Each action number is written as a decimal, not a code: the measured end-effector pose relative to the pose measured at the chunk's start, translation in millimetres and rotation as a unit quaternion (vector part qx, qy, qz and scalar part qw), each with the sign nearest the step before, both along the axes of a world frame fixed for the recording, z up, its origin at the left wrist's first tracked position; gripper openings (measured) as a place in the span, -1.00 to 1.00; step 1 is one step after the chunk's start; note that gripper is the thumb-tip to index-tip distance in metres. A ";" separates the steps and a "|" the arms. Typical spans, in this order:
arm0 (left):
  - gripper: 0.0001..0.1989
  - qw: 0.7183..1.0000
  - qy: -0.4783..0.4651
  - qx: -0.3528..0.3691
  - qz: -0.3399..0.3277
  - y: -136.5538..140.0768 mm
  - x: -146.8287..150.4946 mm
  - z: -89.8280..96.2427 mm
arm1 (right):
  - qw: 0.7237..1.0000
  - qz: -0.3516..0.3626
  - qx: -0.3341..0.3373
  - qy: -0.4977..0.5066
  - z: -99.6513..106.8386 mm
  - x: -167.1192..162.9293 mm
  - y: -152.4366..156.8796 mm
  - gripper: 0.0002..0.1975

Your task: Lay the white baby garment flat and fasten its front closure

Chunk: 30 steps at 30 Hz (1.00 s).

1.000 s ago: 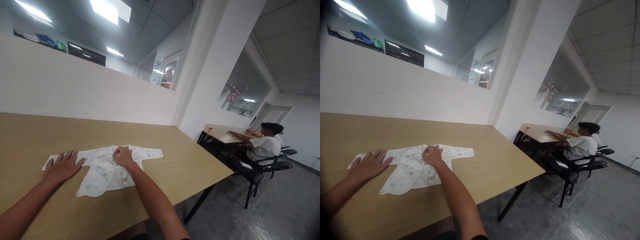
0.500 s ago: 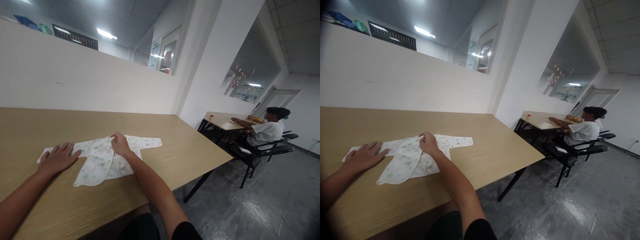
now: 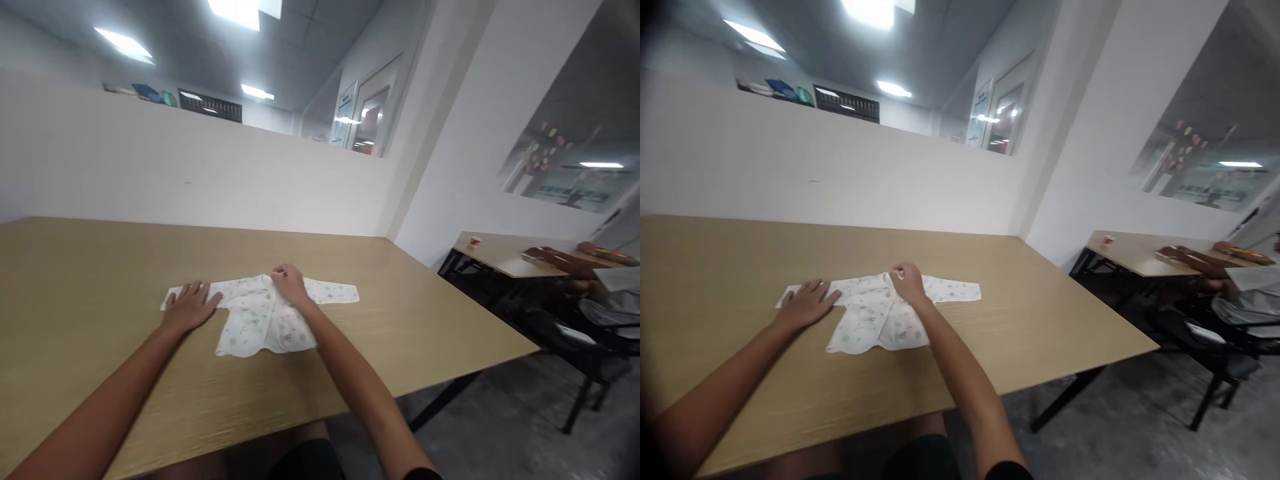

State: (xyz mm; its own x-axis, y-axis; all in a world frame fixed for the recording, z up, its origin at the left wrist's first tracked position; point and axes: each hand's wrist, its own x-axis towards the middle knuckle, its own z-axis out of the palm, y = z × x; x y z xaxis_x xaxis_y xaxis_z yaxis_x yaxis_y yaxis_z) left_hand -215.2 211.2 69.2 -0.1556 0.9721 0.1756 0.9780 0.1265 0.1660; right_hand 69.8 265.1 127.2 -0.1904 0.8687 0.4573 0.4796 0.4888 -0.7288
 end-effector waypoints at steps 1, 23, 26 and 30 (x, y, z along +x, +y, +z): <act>-0.21 1.000 0.000 0.003 0.000 -0.5 1.5 0.7 | 0.999 0.025 0.027 -0.014 6.6 4.8 -5.8 -0.92; -0.30 1.000 -0.006 -0.006 -0.006 -0.6 2.5 2.4 | 0.901 0.371 -0.031 -0.222 -2.1 31.1 -67.0 -0.89; -0.30 1.000 -0.006 -0.010 -0.005 -0.7 2.3 3.2 | 0.907 0.363 -0.032 -0.209 6.7 34.1 -68.0 -0.92; -0.29 1.000 -0.003 -0.010 -0.003 -1.3 3.1 3.6 | 0.914 0.348 -0.001 -0.209 23.7 48.7 -65.3 -0.92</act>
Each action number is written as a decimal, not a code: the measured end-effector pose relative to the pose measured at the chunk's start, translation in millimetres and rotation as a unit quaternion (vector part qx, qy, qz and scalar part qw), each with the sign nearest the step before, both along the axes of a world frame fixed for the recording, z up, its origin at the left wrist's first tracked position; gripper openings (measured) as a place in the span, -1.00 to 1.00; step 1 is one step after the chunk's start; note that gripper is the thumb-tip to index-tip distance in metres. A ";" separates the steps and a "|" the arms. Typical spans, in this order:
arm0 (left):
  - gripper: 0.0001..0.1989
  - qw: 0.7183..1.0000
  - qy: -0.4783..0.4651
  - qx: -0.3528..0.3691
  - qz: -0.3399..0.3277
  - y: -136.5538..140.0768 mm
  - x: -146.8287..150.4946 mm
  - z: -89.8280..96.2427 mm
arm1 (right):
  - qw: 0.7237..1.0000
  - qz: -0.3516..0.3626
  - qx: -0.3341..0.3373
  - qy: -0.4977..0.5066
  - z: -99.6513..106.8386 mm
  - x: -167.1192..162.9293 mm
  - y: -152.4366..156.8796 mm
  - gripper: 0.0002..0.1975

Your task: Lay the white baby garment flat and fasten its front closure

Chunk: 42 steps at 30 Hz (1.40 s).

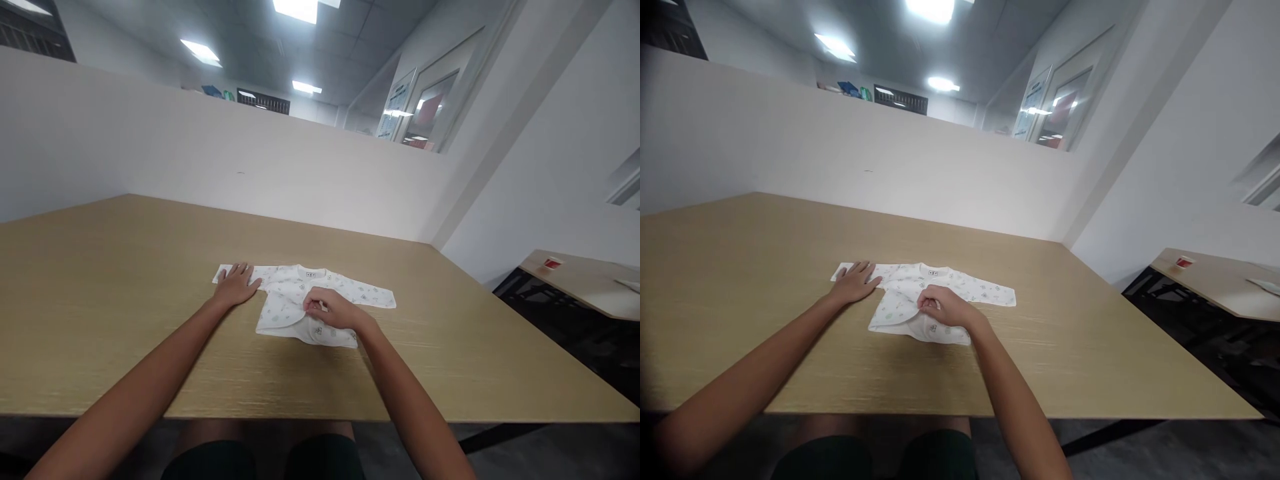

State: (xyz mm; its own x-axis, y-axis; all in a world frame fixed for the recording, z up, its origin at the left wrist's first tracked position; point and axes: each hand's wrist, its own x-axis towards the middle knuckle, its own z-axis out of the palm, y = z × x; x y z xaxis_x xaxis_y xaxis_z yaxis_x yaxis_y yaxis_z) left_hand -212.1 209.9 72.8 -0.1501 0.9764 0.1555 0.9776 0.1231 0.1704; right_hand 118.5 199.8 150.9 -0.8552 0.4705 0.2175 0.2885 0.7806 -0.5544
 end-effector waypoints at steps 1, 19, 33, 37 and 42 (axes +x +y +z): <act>-0.30 1.000 0.000 0.001 0.001 -0.2 0.3 -0.1 | 1.000 -0.007 0.009 -0.008 2.1 4.1 1.3 -0.92; -0.26 1.000 0.003 -0.016 0.008 -0.6 -5.4 1.8 | 0.991 -0.130 0.037 -0.016 -0.5 15.8 11.6 -0.83; -0.29 1.000 0.011 -0.025 -0.002 -4.8 -8.6 4.1 | 0.874 -0.431 0.108 -0.194 -57.4 99.2 85.3 -0.42; -0.47 0.991 0.001 0.124 -0.056 -24.2 18.7 36.7 | 0.897 -0.412 0.147 -0.064 -46.8 95.6 78.8 -0.57; -0.64 0.929 -0.078 0.136 -0.336 -63.9 79.5 64.6 | 0.930 -0.315 0.169 0.090 -36.8 57.6 52.2 -0.74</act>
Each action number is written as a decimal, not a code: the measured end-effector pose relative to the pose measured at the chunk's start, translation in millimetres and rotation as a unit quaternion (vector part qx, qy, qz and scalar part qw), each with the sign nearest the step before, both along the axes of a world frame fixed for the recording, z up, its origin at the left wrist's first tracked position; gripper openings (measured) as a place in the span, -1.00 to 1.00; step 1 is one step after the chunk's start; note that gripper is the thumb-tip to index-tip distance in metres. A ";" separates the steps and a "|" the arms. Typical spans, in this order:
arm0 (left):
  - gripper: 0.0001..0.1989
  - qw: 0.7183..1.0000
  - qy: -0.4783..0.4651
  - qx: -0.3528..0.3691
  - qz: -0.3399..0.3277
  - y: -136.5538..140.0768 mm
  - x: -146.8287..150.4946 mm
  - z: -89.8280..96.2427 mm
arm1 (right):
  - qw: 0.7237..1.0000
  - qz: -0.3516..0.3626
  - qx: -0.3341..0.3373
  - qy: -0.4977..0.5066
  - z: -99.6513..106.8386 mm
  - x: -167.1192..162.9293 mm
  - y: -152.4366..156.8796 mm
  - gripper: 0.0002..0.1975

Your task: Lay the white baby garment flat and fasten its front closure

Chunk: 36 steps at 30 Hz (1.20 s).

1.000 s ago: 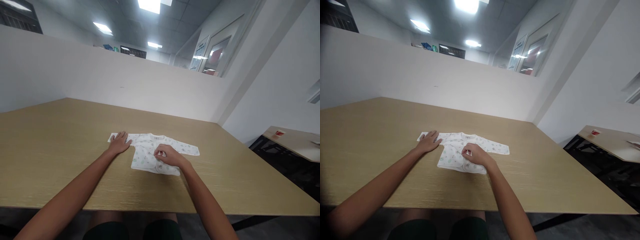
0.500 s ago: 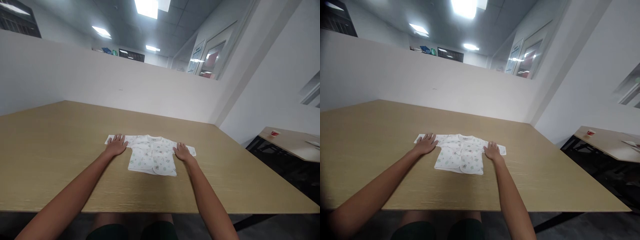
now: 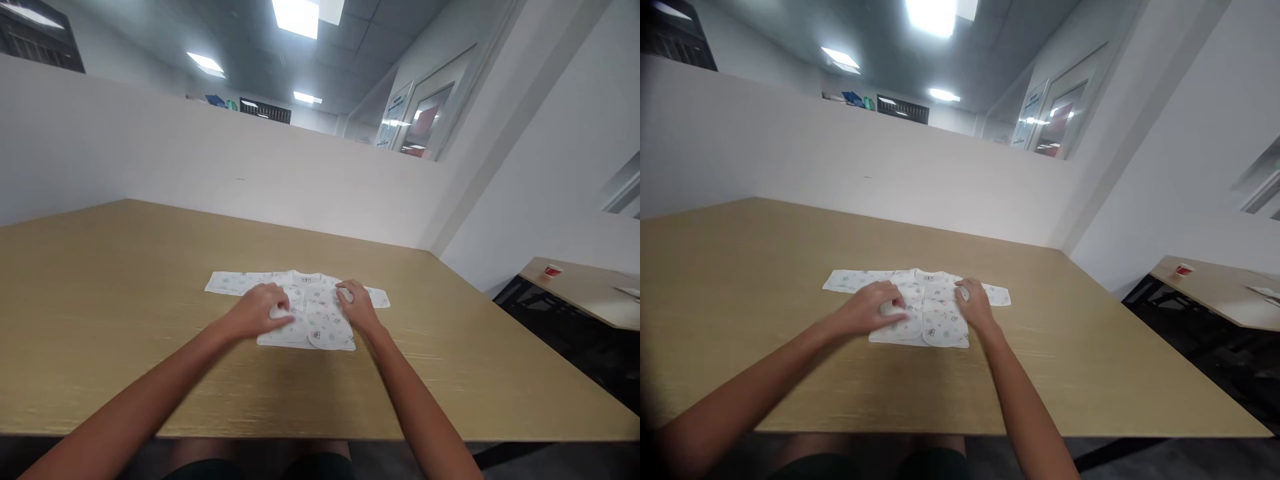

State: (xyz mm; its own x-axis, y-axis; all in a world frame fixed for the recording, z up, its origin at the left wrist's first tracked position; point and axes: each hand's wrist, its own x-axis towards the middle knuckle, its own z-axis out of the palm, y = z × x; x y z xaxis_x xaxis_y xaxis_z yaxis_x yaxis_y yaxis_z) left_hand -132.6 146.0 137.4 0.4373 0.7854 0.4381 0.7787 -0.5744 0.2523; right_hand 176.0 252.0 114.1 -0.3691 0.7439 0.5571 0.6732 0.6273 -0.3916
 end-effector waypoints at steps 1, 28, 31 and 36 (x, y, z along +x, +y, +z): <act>-0.64 1.000 0.012 -0.005 -0.026 -6.1 10.4 -1.8 | 1.000 0.026 0.002 0.003 -1.5 -9.5 -4.6 -0.75; -0.83 0.991 0.057 -0.064 -0.103 -13.8 28.4 -16.9 | 0.988 0.141 -0.028 -0.060 -32.6 -39.9 -13.7 -0.69; -0.84 0.990 0.058 -0.066 -0.110 -13.7 27.5 -17.0 | 0.987 0.143 -0.034 -0.058 -33.2 -39.2 -13.6 -0.69; -0.90 0.989 0.077 -0.052 -0.114 -13.6 29.0 -18.8 | 0.987 0.143 -0.037 -0.057 -33.2 -38.9 -13.6 -0.68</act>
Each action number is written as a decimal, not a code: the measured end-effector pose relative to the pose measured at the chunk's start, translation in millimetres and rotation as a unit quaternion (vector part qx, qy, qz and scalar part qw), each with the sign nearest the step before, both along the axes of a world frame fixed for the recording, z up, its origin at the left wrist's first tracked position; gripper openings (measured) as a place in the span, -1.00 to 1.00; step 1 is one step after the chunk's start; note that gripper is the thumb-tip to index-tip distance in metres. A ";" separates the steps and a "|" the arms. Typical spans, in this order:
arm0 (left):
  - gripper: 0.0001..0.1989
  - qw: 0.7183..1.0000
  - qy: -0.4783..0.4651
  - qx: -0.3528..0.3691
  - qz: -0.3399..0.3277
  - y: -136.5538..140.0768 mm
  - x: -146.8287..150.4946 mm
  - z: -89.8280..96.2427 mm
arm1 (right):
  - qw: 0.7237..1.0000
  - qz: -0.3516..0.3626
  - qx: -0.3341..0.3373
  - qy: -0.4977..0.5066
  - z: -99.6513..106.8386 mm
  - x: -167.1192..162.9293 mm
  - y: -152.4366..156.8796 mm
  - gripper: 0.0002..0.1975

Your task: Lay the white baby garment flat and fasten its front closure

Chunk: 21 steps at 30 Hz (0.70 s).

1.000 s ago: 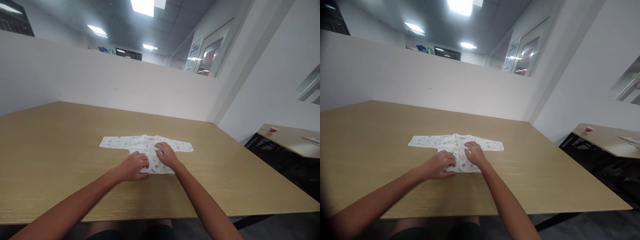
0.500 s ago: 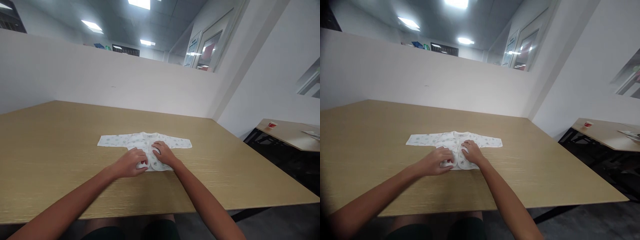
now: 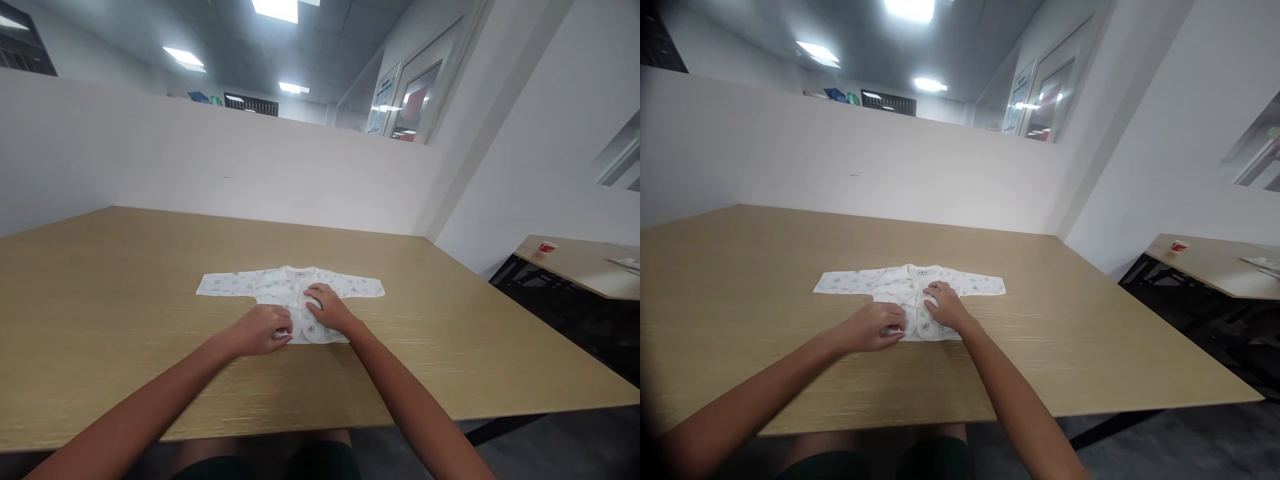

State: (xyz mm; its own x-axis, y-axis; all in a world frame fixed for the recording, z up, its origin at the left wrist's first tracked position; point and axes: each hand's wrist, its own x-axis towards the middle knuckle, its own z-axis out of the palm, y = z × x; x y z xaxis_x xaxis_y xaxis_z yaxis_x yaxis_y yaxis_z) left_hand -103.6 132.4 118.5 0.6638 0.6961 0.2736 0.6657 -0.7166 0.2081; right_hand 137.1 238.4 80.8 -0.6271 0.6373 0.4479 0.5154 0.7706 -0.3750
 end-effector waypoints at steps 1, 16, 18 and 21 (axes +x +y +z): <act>-0.89 1.000 0.003 0.007 -0.001 0.1 0.6 -0.1 | 1.000 0.000 0.000 -0.001 0.2 0.0 0.0 -0.68; -0.81 0.989 -0.144 -0.032 0.005 3.0 -17.4 20.5 | 1.000 0.006 -0.017 0.002 36.7 2.6 -21.5 -0.64; -0.70 0.980 -0.158 0.018 0.119 24.4 -38.0 7.2 | 0.994 0.050 -0.092 0.005 55.5 5.5 -31.7 -0.77; -0.55 0.960 -0.115 0.037 0.254 52.7 -71.8 -16.6 | 0.952 0.129 -0.266 -0.077 77.8 8.1 -47.7 -0.74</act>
State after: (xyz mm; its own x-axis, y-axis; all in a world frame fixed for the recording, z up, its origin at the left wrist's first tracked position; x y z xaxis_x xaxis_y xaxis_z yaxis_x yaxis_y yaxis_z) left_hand -175.4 185.1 101.9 0.1599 0.8874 0.4324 0.8759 -0.3296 0.3523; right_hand 145.3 190.7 158.7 -0.8252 0.5648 -0.0054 0.4153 0.6002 -0.6836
